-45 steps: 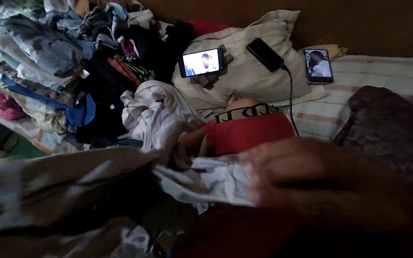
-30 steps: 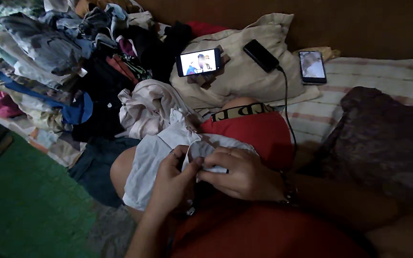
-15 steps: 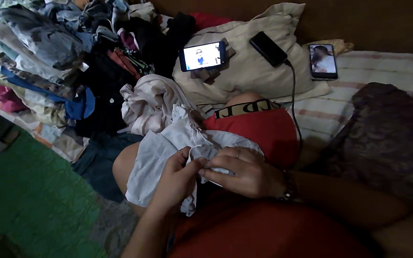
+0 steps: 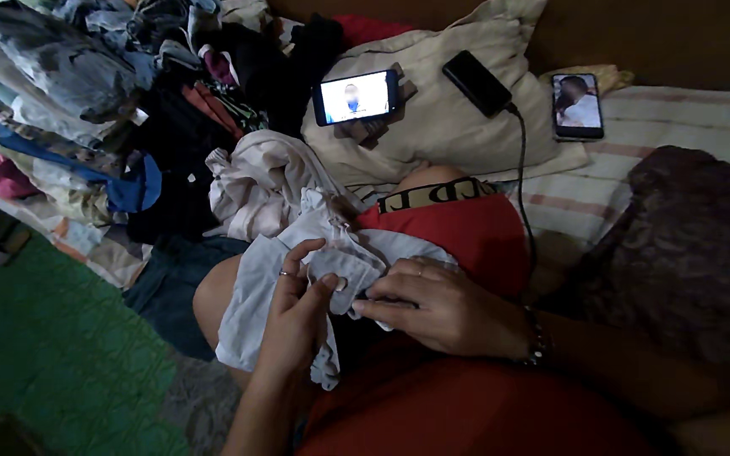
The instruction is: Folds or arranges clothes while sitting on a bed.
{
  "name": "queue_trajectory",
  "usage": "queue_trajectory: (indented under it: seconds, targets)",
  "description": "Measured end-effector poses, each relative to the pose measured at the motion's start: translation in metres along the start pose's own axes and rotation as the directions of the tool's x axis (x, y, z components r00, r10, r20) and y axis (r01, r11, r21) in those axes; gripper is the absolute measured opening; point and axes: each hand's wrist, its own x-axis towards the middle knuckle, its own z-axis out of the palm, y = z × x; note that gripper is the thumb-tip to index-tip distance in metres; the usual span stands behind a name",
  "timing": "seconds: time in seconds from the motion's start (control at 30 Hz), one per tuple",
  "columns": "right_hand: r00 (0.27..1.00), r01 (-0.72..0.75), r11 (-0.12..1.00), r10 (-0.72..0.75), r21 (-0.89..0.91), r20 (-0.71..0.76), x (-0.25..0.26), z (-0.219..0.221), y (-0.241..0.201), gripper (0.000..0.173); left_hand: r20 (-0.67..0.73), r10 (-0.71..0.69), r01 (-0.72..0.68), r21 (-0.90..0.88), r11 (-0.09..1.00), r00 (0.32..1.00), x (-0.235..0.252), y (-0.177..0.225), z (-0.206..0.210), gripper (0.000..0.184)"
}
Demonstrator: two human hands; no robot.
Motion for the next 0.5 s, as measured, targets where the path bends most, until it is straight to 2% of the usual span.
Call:
queue_trajectory:
  seconds: [0.1,0.2,0.27,0.4,0.5]
  targets:
    - [1.000,0.013,1.000,-0.014,-0.022,-0.026,-0.0010,-0.0003,0.0030,0.024,0.034,0.075,-0.080,0.184,0.980,0.997,-0.0004,-0.0013,0.0008,0.038]
    - [0.997,0.063,0.998,-0.063,0.005,-0.046,0.0037,-0.0010,0.0015,0.021,0.203,0.119,-0.185,0.351,0.918,0.972,-0.0014,-0.0026,0.0021,0.034]
    - [0.998,0.063,0.998,-0.062,0.010,-0.027,0.0068,-0.0013,0.0009,0.021,0.277,0.151,-0.257,0.398,0.880,0.949,-0.0007,-0.0031,0.0017,0.030]
    - [0.998,0.055,0.998,-0.054,0.006,-0.039,0.0079,0.0011,0.0036,0.021,0.243,0.194,-0.285,0.431,0.856,0.951,0.0011,-0.0091,0.0020,0.023]
    - [0.997,0.022,1.000,-0.021,0.008,-0.068,0.0050,0.0039,0.0064,0.024,0.198,0.162,-0.228,0.378,0.897,0.967,0.0022,-0.0094,0.0023,0.019]
